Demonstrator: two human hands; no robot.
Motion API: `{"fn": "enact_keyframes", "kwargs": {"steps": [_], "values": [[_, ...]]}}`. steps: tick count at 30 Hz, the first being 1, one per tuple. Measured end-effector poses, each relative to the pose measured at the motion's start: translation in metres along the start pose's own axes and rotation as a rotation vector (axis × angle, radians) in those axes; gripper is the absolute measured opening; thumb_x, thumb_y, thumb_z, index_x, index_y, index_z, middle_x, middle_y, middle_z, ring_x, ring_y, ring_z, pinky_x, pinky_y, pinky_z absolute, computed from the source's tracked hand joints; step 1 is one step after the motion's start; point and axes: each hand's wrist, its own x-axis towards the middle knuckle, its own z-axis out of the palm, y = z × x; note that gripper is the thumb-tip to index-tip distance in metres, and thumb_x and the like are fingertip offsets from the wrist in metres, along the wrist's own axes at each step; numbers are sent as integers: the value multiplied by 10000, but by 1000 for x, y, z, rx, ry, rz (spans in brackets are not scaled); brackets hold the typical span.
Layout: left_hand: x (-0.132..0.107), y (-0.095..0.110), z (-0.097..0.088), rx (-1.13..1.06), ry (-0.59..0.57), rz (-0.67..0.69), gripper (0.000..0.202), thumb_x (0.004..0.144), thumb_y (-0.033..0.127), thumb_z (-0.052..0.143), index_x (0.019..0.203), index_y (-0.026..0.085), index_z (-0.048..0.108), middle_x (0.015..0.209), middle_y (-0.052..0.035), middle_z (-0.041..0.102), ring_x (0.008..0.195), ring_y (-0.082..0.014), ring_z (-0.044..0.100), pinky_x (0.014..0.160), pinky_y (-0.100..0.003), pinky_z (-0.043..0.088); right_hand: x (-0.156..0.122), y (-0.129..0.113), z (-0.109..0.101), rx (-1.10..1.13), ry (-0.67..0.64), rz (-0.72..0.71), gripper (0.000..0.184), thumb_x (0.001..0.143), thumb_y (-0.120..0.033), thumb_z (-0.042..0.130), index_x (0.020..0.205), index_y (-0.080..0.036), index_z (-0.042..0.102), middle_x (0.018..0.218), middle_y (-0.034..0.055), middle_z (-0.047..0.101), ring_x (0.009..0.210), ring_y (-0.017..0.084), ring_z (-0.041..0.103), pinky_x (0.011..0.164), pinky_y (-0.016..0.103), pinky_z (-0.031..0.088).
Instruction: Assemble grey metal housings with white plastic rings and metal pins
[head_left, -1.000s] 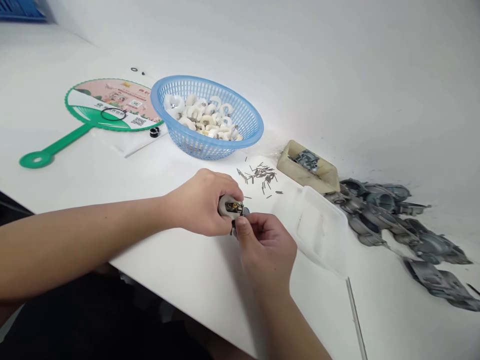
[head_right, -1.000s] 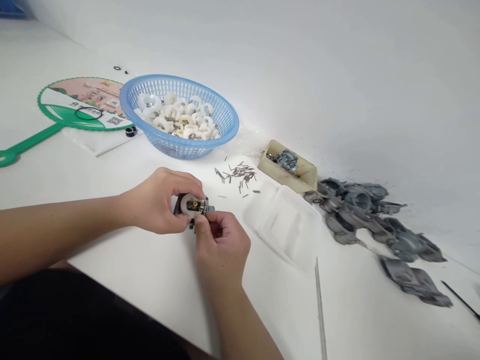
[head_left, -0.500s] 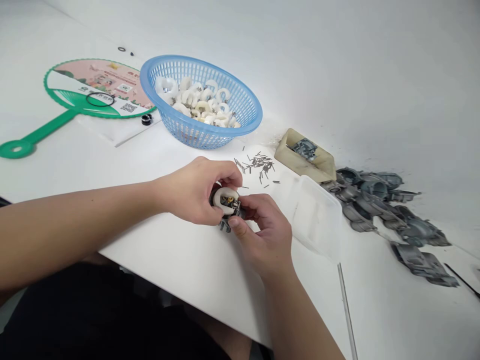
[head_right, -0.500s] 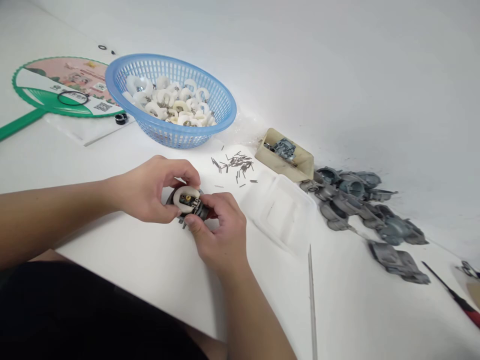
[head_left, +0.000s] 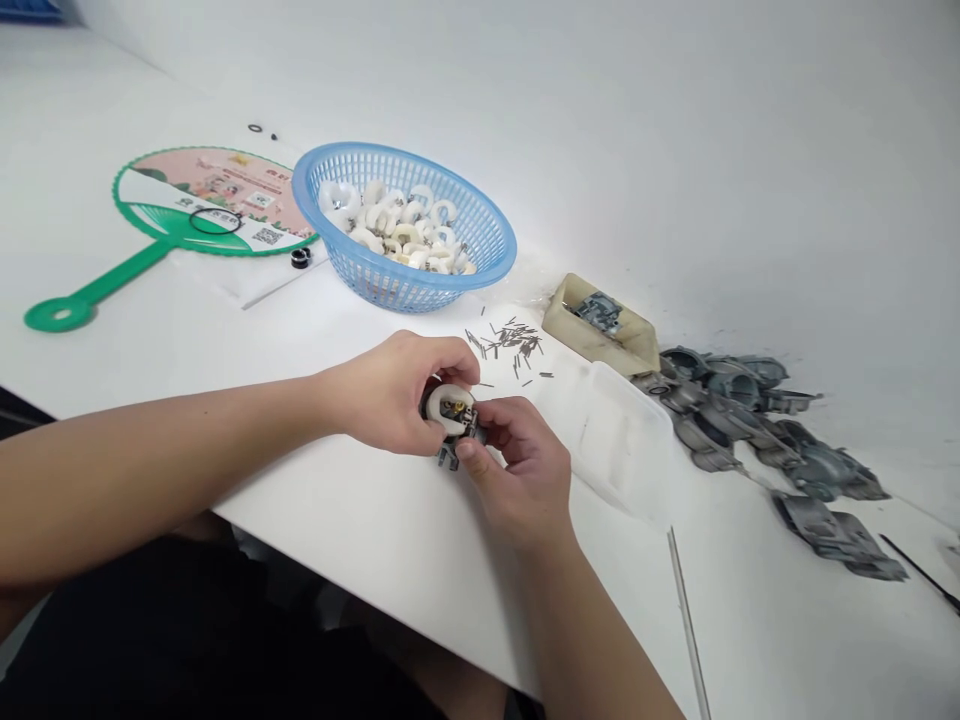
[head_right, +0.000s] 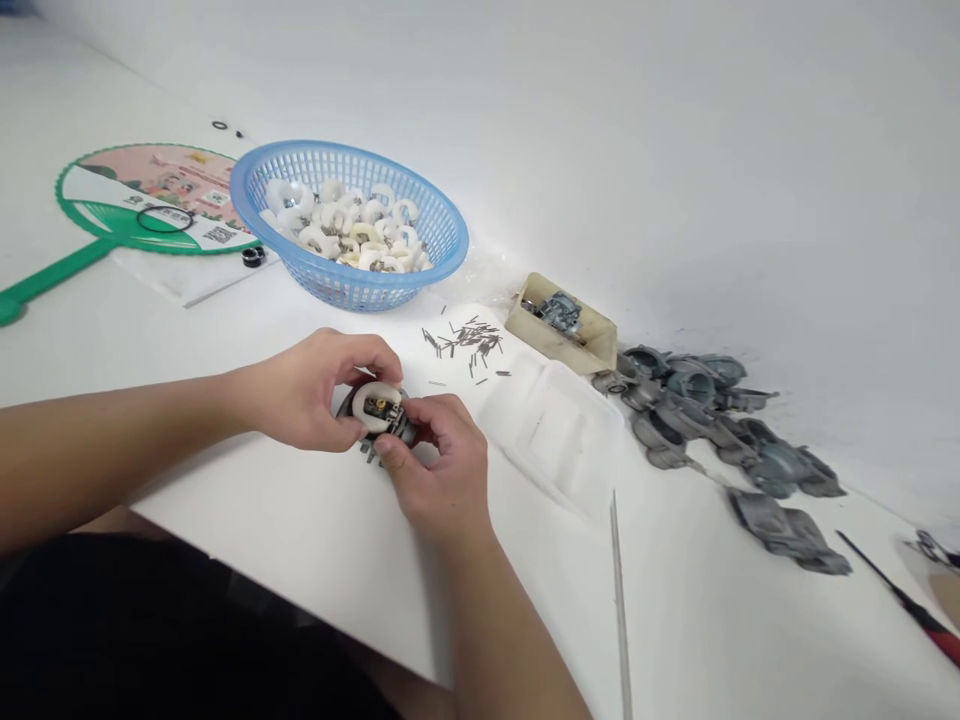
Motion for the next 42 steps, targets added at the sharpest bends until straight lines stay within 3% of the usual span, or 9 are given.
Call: {"fn": "enact_keyframes", "kwargs": {"steps": [8, 16, 33, 42], "values": [[-1, -5, 4, -30, -5, 23, 343, 584, 98, 565, 915, 175, 522, 763, 9, 599, 638, -129, 564, 576, -264, 489, -3, -1, 1, 60, 15, 89, 212, 752, -361, 662, 884, -203, 611, 839, 37, 559, 703, 151, 533, 629, 331, 480], [0, 5, 5, -8, 5, -31, 315, 591, 116, 558, 890, 179, 478, 727, 21, 567, 595, -113, 529, 493, -228, 428, -2, -2, 0, 110, 1, 127, 193, 763, -359, 652, 852, -198, 593, 802, 19, 536, 670, 133, 507, 587, 299, 441], [-5, 4, 11, 60, 79, -21, 288, 587, 155, 545, 858, 189, 456, 686, 43, 540, 549, -97, 476, 477, -228, 387, 0, -5, 4, -35, 45, 31, 149, 771, -334, 623, 795, -195, 579, 759, 2, 523, 605, 108, 493, 539, 263, 438], [-5, 4, 8, 22, 18, -39, 313, 594, 139, 556, 888, 184, 457, 732, 17, 566, 595, -118, 521, 489, -236, 403, -1, -1, 4, 35, 61, 28, 169, 734, -335, 666, 817, -200, 607, 772, 9, 544, 636, 128, 528, 551, 283, 452]]}}
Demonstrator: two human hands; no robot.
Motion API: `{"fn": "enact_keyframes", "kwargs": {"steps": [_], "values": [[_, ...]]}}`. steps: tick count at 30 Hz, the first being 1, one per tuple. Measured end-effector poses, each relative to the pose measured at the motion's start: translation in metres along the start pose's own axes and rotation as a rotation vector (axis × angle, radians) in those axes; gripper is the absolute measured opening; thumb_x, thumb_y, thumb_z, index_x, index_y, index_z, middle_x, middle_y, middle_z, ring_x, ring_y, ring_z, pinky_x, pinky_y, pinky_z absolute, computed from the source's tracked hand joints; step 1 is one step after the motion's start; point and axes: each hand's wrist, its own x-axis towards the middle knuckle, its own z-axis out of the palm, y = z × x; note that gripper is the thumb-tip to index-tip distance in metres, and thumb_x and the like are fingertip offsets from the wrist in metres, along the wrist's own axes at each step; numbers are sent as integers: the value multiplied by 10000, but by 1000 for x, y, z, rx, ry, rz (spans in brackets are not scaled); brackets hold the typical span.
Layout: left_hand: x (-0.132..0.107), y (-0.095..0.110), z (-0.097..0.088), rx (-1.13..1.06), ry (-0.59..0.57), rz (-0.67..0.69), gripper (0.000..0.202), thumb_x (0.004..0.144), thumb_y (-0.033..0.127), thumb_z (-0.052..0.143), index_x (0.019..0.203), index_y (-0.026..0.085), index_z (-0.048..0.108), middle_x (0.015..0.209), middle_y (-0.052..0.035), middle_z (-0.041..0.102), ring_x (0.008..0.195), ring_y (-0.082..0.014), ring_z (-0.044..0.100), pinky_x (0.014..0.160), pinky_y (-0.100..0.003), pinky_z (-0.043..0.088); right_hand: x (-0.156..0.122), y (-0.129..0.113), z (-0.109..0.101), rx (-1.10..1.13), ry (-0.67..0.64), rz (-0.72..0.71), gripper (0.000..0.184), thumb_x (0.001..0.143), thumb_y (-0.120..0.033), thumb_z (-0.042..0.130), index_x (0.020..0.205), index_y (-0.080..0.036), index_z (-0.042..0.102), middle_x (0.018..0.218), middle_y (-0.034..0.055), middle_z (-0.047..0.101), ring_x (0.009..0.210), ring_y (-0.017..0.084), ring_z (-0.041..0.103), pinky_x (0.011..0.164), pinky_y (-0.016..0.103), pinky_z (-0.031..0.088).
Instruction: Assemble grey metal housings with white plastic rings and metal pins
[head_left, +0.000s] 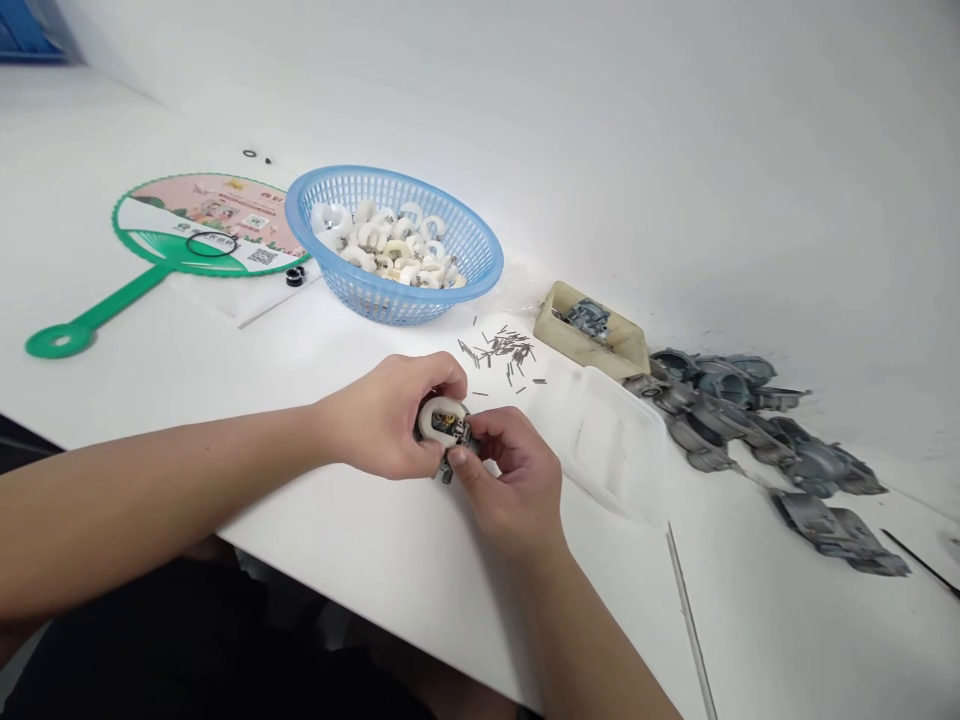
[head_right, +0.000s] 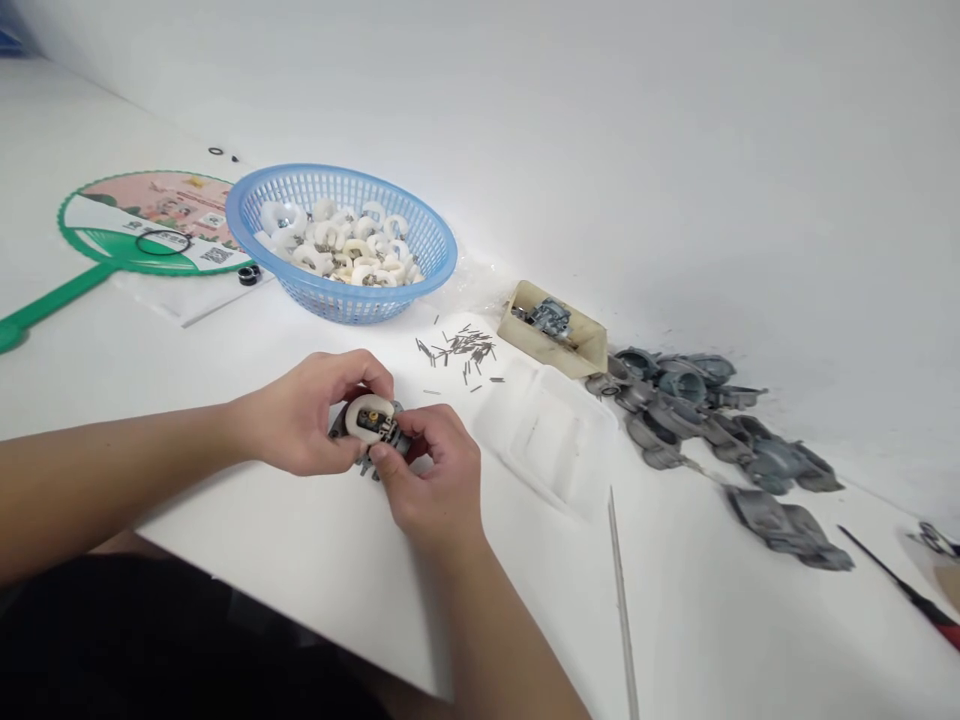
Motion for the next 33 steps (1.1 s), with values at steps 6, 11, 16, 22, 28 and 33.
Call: {"fn": "enact_keyframes", "kwargs": {"steps": [6, 11, 16, 22, 28, 33], "values": [[1, 2, -1, -14, -16, 12, 317, 582, 125, 547, 884, 178, 469, 743, 16, 561, 613, -116, 517, 505, -233, 404, 0, 2, -3, 14, -28, -19, 128, 738, -281, 669, 808, -200, 597, 766, 4, 530, 624, 118, 504, 541, 273, 435], [1, 3, -2, 4, -15, 9, 294, 592, 143, 551, 873, 177, 475, 732, 22, 558, 607, -109, 503, 511, -230, 399, 1, 5, -4, 55, -49, -10, 119, 747, -283, 670, 805, -203, 603, 764, 4, 510, 626, 119, 487, 541, 276, 418], [1, 1, 0, 10, -4, 25, 292, 594, 151, 540, 878, 180, 480, 736, 23, 563, 603, -107, 497, 504, -228, 393, 2, 8, -6, 94, -68, 28, 129, 758, -292, 665, 834, -209, 604, 756, 4, 489, 646, 128, 485, 557, 287, 421], [2, -2, 2, 25, 21, 35, 305, 586, 152, 541, 881, 188, 475, 727, 31, 556, 589, -104, 488, 492, -224, 388, 2, 9, -5, 79, -64, 7, 134, 763, -293, 657, 860, -214, 610, 753, 4, 498, 650, 130, 491, 550, 284, 422], [1, 0, 0, 8, 5, 3, 294, 595, 164, 560, 872, 189, 467, 741, 22, 560, 605, -113, 499, 495, -228, 395, 2, 6, -5, 86, -76, 23, 131, 752, -274, 662, 849, -210, 601, 766, 4, 503, 669, 130, 500, 573, 286, 443], [1, 0, 0, -1, 13, 21, 303, 584, 150, 554, 872, 188, 468, 757, 22, 561, 622, -114, 500, 519, -235, 406, 0, 6, -6, 123, -78, 61, 343, 696, -291, 705, 998, -233, 554, 829, -1, 494, 647, 112, 504, 545, 269, 462]]}}
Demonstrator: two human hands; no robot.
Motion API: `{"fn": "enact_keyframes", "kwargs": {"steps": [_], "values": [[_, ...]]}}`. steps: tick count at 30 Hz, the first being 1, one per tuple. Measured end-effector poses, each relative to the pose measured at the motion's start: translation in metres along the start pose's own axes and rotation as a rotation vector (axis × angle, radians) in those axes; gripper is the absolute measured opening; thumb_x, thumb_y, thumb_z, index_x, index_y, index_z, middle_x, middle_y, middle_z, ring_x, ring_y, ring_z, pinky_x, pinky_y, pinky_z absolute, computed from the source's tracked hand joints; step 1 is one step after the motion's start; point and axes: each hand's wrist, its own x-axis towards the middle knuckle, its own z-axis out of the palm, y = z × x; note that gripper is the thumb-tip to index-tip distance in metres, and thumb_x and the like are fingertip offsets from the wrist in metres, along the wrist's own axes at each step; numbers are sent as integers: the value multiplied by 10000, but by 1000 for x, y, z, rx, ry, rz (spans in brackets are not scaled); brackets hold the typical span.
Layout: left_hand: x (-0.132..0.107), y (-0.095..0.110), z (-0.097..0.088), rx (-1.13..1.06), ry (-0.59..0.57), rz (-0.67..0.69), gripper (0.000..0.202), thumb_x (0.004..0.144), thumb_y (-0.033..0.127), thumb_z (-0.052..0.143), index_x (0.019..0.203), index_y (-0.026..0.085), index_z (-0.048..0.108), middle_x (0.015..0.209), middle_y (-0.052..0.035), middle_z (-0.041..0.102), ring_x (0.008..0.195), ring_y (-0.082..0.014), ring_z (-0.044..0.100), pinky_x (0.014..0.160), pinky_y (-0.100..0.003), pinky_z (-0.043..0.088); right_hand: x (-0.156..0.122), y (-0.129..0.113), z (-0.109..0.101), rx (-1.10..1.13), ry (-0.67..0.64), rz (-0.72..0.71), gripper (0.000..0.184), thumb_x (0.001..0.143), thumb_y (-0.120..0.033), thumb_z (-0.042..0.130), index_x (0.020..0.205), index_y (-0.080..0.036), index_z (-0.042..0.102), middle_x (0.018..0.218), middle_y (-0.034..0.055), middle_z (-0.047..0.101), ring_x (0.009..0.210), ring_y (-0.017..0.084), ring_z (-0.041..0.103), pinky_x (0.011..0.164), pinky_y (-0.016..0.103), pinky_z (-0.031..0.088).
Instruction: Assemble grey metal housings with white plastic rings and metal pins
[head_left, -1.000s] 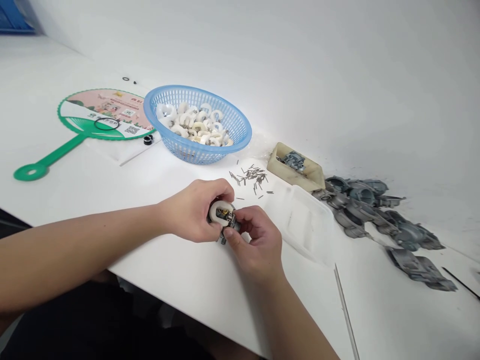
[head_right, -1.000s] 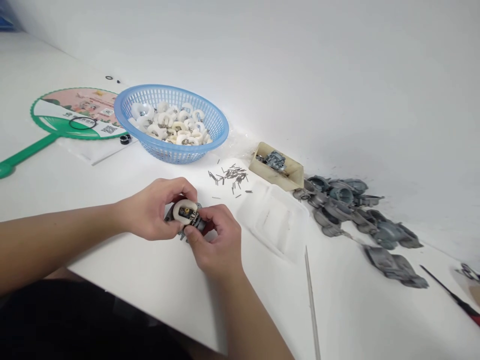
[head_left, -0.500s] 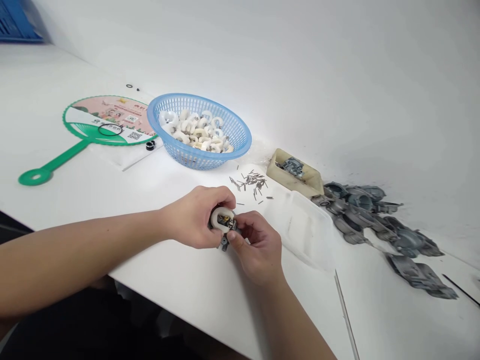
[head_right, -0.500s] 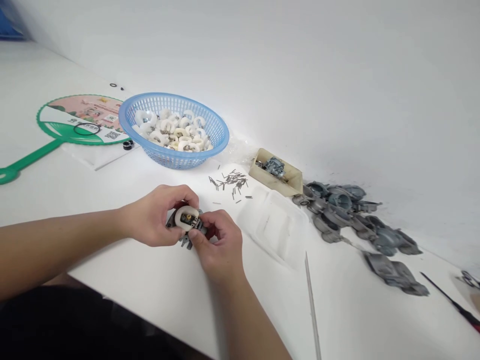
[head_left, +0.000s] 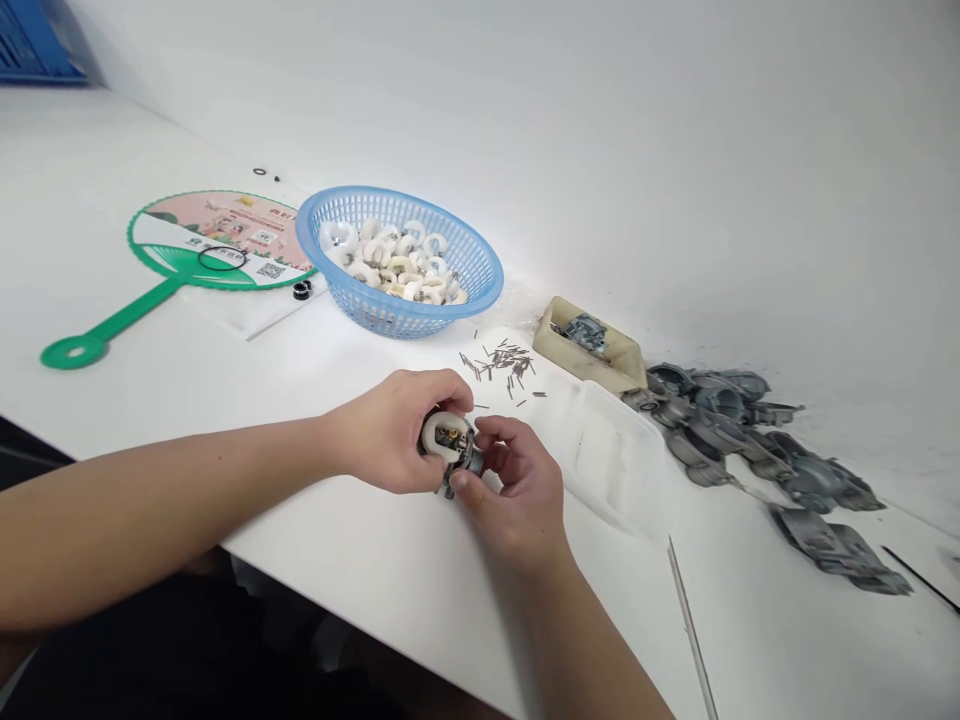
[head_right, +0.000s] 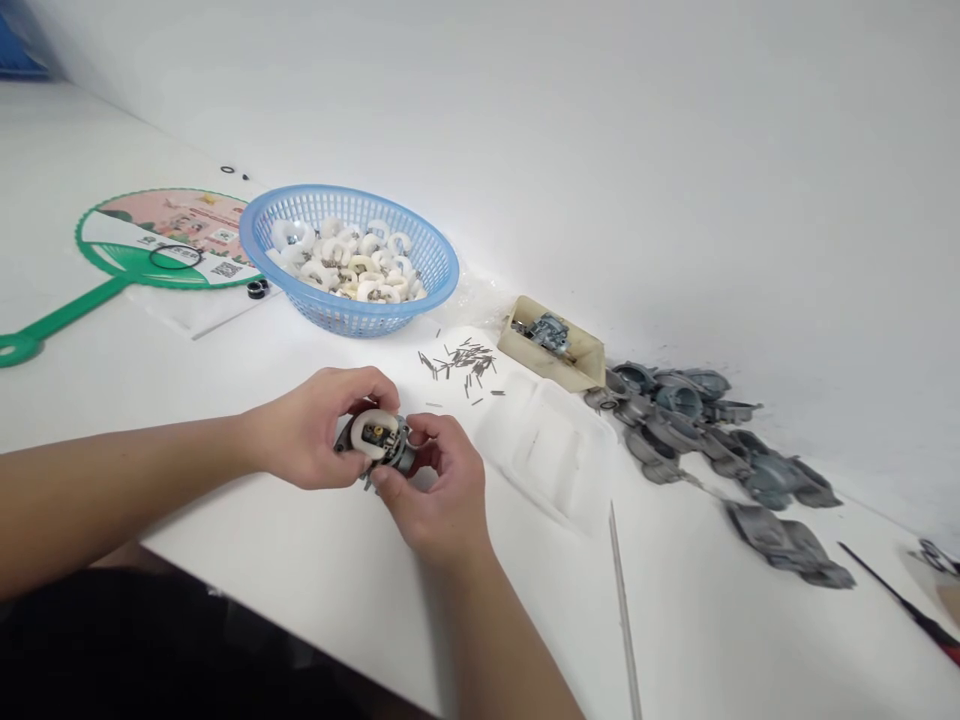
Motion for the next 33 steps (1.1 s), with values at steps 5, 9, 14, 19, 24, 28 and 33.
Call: {"fn": "enact_keyframes", "kwargs": {"steps": [5, 9, 14, 19, 24, 28, 33], "values": [[0, -2, 0, -5, 0, 29, 334, 572, 139, 549, 892, 189, 467, 778, 24, 552, 634, -111, 496, 530, -235, 411, -1, 2, -3, -197, 26, -60, 560, 640, -385, 738, 1129, -253, 498, 943, 28, 512, 688, 135, 512, 603, 318, 489], [1, -3, 1, 26, 23, 67, 368, 555, 125, 545, 911, 185, 475, 811, 17, 542, 660, -113, 493, 564, -242, 418, 0, -1, -5, -361, 49, -155, 689, 626, -474, 728, 1211, -243, 445, 1091, 79, 513, 903, 225, 539, 767, 409, 491], [2, 0, 0, 31, 23, 91, 366, 537, 108, 529, 892, 183, 486, 810, 12, 546, 683, -125, 504, 587, -248, 426, 3, -3, -1, -350, -42, -153, 689, 624, -430, 741, 1221, -248, 448, 1149, 82, 527, 1000, 251, 549, 829, 420, 478], [1, -1, 1, -16, 20, 109, 439, 525, 105, 533, 957, 178, 512, 899, -18, 568, 770, -158, 538, 674, -286, 468, 5, -7, 6, -192, -81, -110, 651, 636, -354, 756, 1205, -247, 460, 1151, 81, 566, 990, 243, 584, 798, 383, 503], [1, -10, 5, -132, 145, 51, 534, 662, 336, 637, 1139, 163, 471, 989, -69, 556, 875, -195, 548, 773, -343, 490, 3, -6, 6, -202, -83, -103, 720, 651, -372, 758, 1272, -268, 410, 1190, 86, 566, 996, 248, 597, 806, 396, 513], [4, -17, 4, -116, 351, -83, 439, 799, 463, 512, 1112, 156, 505, 967, -75, 584, 899, -196, 552, 786, -338, 481, 3, -5, 6, -270, -66, -90, 748, 631, -414, 768, 1270, -251, 416, 1217, 103, 557, 1066, 273, 573, 848, 414, 503], [12, -21, 1, -56, 440, -252, 351, 852, 444, 437, 1012, 155, 557, 842, -38, 615, 789, -174, 562, 696, -291, 466, 2, -9, 11, -352, -59, -57, 700, 619, -367, 751, 1236, -215, 458, 1162, 105, 591, 1005, 268, 601, 836, 415, 517]]}}
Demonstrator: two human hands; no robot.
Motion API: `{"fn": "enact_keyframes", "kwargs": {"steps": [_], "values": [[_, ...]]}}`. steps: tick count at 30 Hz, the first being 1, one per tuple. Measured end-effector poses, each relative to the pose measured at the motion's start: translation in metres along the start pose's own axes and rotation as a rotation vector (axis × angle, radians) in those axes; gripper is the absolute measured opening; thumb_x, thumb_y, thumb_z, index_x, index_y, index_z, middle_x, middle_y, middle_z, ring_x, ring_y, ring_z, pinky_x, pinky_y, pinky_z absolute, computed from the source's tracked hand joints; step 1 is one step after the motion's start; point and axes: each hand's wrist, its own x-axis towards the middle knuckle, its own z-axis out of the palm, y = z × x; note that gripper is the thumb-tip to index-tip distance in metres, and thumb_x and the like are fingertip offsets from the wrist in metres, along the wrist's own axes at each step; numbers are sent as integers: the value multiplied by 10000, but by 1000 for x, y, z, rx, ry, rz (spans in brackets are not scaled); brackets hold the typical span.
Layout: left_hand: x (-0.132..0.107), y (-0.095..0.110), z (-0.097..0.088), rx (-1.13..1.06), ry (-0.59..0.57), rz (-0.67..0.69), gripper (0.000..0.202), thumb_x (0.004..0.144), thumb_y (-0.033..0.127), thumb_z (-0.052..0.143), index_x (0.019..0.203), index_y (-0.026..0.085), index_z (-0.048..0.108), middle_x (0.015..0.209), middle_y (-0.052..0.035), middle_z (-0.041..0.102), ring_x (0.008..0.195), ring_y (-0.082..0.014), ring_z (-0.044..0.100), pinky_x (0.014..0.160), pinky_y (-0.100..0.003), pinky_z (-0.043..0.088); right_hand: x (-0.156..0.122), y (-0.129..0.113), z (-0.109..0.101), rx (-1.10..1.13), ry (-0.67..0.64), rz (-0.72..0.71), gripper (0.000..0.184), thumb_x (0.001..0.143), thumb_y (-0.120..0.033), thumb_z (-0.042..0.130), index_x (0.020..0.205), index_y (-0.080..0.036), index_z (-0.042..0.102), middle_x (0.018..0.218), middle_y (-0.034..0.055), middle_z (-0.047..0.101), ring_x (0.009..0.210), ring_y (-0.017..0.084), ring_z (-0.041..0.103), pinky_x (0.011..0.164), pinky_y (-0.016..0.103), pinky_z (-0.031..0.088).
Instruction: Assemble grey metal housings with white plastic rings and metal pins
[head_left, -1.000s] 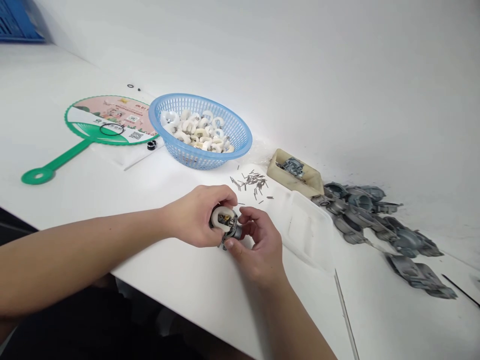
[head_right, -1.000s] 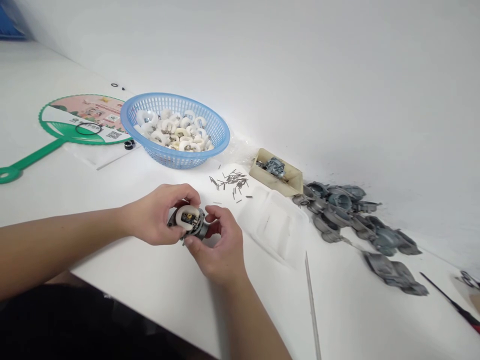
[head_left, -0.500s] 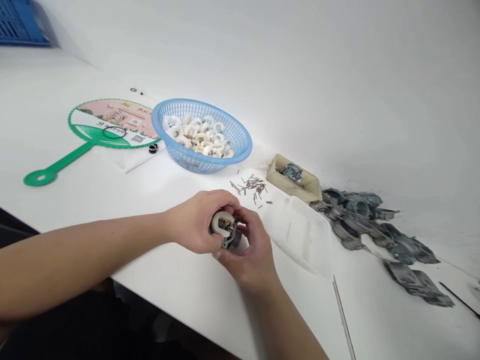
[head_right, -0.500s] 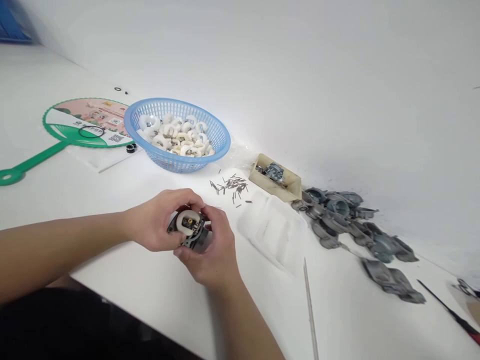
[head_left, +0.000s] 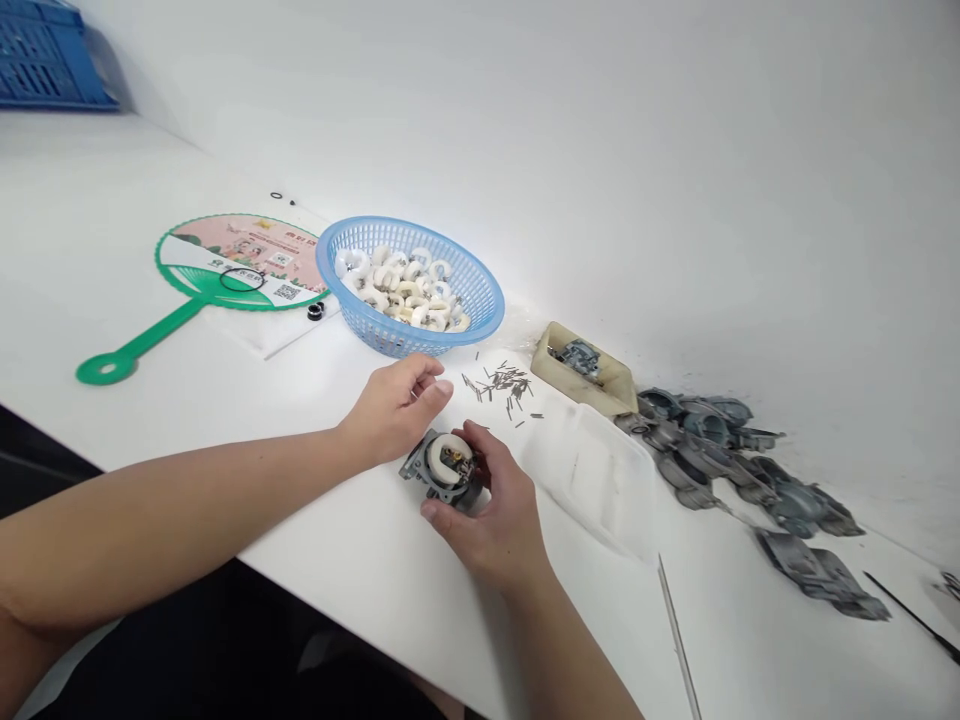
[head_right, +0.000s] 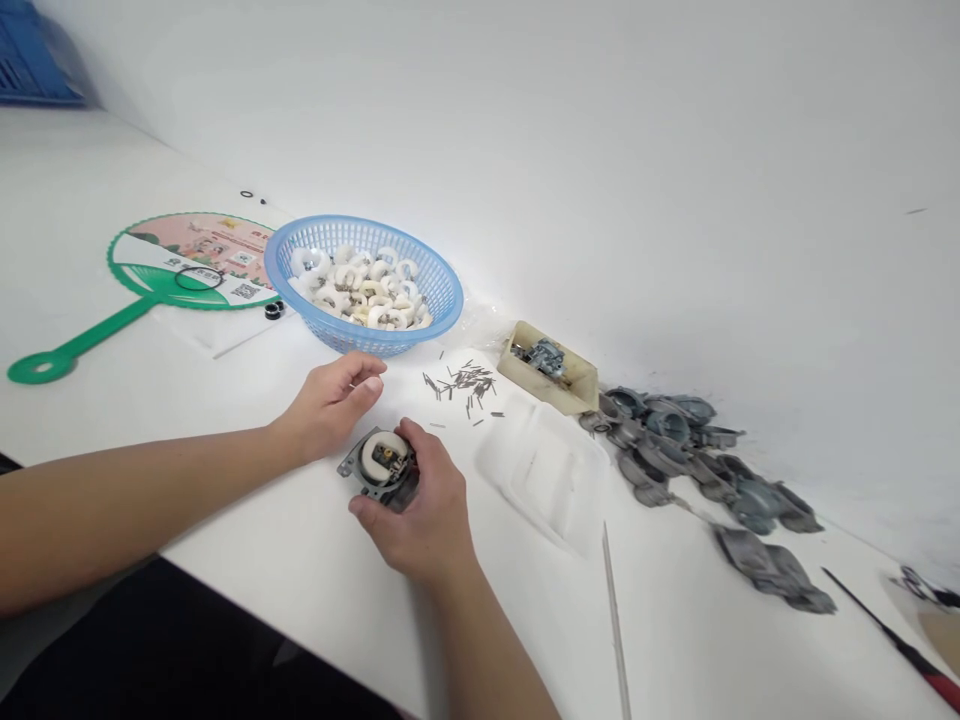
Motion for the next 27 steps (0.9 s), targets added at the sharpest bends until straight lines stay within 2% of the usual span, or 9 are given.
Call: {"fn": "enact_keyframes", "kwargs": {"steps": [4, 8, 11, 14, 17, 20, 23, 25, 27], "values": [[4, -3, 2, 56, -10, -26, 339, 862, 441, 408, 951, 165, 583, 834, -33, 634, 791, -183, 567, 686, -287, 454, -3, -8, 6, -13, 106, 105, 698, 602, -272, 707, 1249, -205, 455, 1110, 94, 603, 951, 248, 616, 838, 420, 524], [4, -6, 2, 88, -16, -48, 338, 861, 439, 395, 914, 169, 592, 837, -32, 642, 812, -194, 569, 712, -295, 440, -9, -12, 7, 115, 166, 168, 722, 576, -228, 688, 1252, -196, 436, 1066, 85, 612, 906, 224, 632, 803, 384, 545], [1, -5, 2, 110, -30, -56, 347, 860, 454, 388, 914, 176, 589, 835, -24, 638, 811, -196, 566, 721, -295, 433, -24, -18, -2, 208, 244, 165, 709, 564, -199, 692, 1228, -213, 445, 1080, 87, 616, 920, 226, 634, 787, 366, 556], [-2, -4, 2, 104, -49, -67, 358, 859, 470, 381, 922, 182, 582, 791, -13, 623, 770, -189, 561, 691, -285, 435, -54, -26, -23, 279, 388, 173, 687, 577, -183, 687, 1221, -242, 456, 1128, 95, 606, 960, 240, 629, 755, 354, 568], [-4, -3, 3, 99, -76, -84, 351, 864, 470, 367, 907, 190, 575, 736, -5, 596, 720, -180, 544, 647, -277, 428, -89, -28, -62, 265, 586, 255, 688, 602, -224, 713, 1243, -243, 463, 1166, 123, 591, 942, 257, 635, 677, 335, 579], [-4, -4, 5, 101, -99, -80, 345, 868, 474, 359, 896, 202, 570, 707, 4, 572, 691, -175, 526, 633, -276, 420, -111, -14, -119, 86, 826, 496, 773, 530, -286, 787, 1241, -232, 487, 1134, 123, 602, 902, 281, 636, 578, 326, 571], [-4, -4, 6, 97, -103, -78, 342, 867, 475, 360, 893, 206, 570, 704, 8, 568, 694, -176, 526, 640, -276, 418, -122, 15, -179, -116, 960, 652, 867, 482, -413, 799, 1260, -194, 486, 1065, 118, 617, 901, 308, 618, 745, 463, 543], [-4, -3, 6, 96, -103, -72, 336, 863, 467, 363, 876, 205, 571, 716, 6, 575, 703, -178, 531, 642, -274, 416, -131, 38, -215, -343, 1061, 839, 785, 493, -473, 779, 1186, -190, 544, 1039, 121, 613, 909, 331, 606, 842, 536, 479], [-3, -2, 5, 93, -102, -65, 327, 860, 457, 367, 863, 203, 572, 731, 2, 583, 709, -178, 532, 644, -273, 415, -143, 60, -245, -455, 1115, 963, 681, 491, -487, 766, 1067, -186, 561, 950, 116, 614, 894, 353, 605, 836, 557, 464]]}}
